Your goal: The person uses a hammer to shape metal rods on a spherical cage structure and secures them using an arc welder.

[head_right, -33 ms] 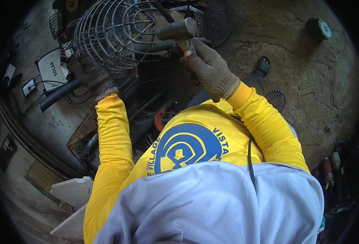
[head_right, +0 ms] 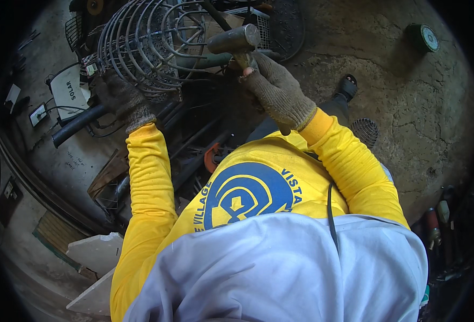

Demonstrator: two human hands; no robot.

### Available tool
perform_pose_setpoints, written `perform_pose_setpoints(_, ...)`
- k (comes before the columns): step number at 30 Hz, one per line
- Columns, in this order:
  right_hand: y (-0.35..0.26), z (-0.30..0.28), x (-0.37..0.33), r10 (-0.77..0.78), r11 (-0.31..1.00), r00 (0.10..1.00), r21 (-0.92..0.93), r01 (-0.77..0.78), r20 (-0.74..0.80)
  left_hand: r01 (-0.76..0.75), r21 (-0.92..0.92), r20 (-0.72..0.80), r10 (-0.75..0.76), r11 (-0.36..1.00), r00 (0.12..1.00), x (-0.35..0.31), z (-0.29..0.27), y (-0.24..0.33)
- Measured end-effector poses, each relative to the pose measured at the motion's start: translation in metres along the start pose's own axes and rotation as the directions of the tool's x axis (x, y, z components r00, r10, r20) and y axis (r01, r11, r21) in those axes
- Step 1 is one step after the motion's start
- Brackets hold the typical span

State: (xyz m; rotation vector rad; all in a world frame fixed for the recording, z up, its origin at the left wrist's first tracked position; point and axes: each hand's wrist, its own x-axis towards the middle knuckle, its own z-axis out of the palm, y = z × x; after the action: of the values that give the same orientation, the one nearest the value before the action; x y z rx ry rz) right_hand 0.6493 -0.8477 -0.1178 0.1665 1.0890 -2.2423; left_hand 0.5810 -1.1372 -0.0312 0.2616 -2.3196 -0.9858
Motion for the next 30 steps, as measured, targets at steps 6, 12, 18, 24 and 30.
perform_pose_setpoints(6, 0.015, -0.001, -0.002, -0.388, 0.825, 0.918, -0.417, 0.383, 0.076, -0.114, 0.109, -0.059, 0.121, 0.987, 0.991, -0.002, -0.004, 0.008)
perform_pose_setpoints(12, 0.013, 0.005, 0.006, -0.580, 0.252, 0.748, -0.801, 0.543, 0.324, -0.150, 0.092, -0.043, 0.155, 0.984, 0.987, 0.004, 0.001, -0.010)
perform_pose_setpoints(18, 0.018, 0.023, 0.011, -0.598, 0.114, 0.707, -0.834, 0.540, 0.377, -0.162, 0.208, -0.032, 0.172, 0.965, 0.985, 0.004, 0.001, -0.004)
perform_pose_setpoints(24, 0.024, 0.019, 0.014, -0.667, 0.071, 0.684, -0.889, 0.453, 0.295, -0.164, 0.349, -0.039, 0.190, 0.923, 0.981, 0.004, 0.000, 0.003)
perform_pose_setpoints(30, 0.021, 0.021, 0.011, -0.626, 0.089, 0.726, -0.899, 0.428, 0.284, -0.191, 0.098, -0.065, 0.198, 0.977, 0.978, 0.004, 0.004, -0.005)
